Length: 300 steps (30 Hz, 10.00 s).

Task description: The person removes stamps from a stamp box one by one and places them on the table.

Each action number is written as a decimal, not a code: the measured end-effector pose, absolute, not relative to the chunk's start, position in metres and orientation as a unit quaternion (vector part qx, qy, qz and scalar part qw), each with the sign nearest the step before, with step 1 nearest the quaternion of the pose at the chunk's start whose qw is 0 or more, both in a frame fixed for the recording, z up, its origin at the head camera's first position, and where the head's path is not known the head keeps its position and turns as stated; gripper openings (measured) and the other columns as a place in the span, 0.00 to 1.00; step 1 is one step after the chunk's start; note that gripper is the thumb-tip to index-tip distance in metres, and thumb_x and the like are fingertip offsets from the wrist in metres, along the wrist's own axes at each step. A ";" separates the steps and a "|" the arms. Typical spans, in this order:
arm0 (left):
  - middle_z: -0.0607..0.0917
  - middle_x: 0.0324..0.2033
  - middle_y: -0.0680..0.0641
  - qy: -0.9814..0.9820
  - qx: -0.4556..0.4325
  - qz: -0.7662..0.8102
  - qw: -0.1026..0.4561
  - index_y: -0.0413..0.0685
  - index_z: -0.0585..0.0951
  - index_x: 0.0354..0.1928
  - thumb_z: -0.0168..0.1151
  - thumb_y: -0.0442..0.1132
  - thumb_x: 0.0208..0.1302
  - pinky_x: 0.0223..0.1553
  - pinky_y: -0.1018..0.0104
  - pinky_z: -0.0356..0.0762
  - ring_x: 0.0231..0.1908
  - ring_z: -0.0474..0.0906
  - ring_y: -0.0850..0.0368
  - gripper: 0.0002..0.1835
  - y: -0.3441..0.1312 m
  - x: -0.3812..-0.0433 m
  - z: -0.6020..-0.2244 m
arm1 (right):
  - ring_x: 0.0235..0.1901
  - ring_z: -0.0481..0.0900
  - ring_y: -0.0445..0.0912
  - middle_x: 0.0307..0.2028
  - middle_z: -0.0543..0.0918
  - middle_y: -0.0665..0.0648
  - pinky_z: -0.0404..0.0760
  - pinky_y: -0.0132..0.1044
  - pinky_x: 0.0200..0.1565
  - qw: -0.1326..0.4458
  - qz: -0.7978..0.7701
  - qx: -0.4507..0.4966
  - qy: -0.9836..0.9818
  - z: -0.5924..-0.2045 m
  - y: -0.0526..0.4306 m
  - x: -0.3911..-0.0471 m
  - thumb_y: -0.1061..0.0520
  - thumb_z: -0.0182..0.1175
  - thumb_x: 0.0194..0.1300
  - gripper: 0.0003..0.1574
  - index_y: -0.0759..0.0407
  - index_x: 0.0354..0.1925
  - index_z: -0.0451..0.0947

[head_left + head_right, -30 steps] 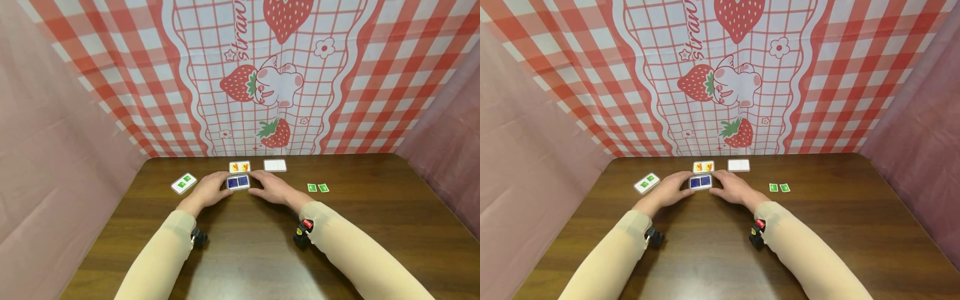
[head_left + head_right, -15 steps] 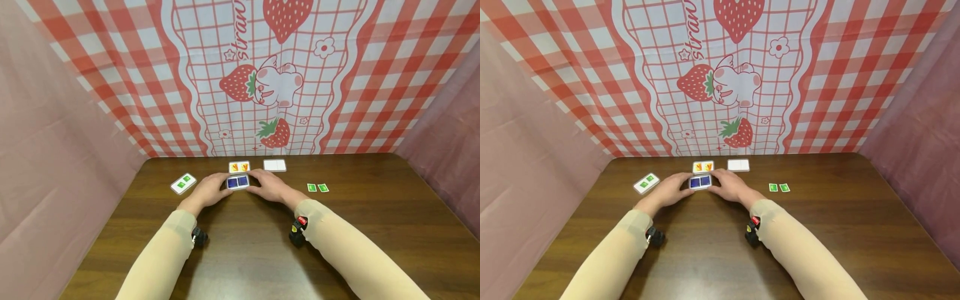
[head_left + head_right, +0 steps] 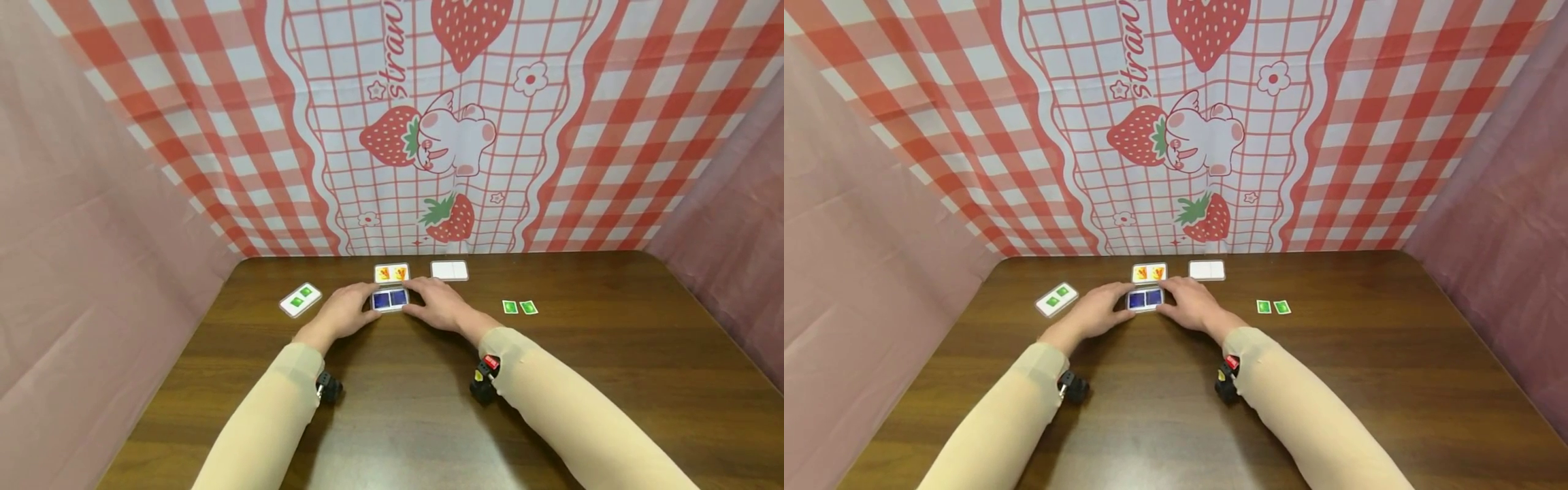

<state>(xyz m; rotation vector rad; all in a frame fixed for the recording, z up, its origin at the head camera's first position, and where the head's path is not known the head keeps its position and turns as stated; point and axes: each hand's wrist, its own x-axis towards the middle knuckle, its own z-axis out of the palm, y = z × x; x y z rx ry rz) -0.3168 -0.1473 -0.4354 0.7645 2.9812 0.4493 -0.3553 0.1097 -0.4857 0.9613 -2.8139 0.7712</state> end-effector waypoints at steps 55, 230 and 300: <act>0.88 0.61 0.44 0.930 0.343 0.130 -0.009 0.43 0.82 0.71 0.77 0.47 0.73 0.65 0.51 0.80 0.60 0.85 0.48 0.30 -0.077 -0.257 -0.434 | 0.64 0.82 0.60 0.63 0.85 0.63 0.81 0.61 0.64 0.023 0.239 0.318 -0.917 -0.446 0.189 -0.249 0.53 0.77 0.72 0.35 0.64 0.71 0.81; 0.85 0.65 0.46 0.896 0.384 0.222 -0.013 0.50 0.81 0.74 0.79 0.54 0.70 0.69 0.49 0.77 0.67 0.78 0.49 0.35 -0.073 -0.285 -0.491 | 0.64 0.82 0.60 0.62 0.85 0.62 0.80 0.63 0.64 0.000 0.311 0.271 -0.911 -0.450 0.202 -0.238 0.54 0.78 0.70 0.32 0.61 0.68 0.83; 0.85 0.63 0.47 0.888 0.389 0.245 -0.017 0.47 0.81 0.74 0.78 0.52 0.72 0.69 0.50 0.77 0.65 0.79 0.50 0.34 -0.074 -0.285 -0.490 | 0.44 0.81 0.51 0.45 0.86 0.56 0.80 0.49 0.48 0.002 0.308 0.227 -0.924 -0.442 0.190 -0.253 0.53 0.79 0.67 0.18 0.61 0.52 0.91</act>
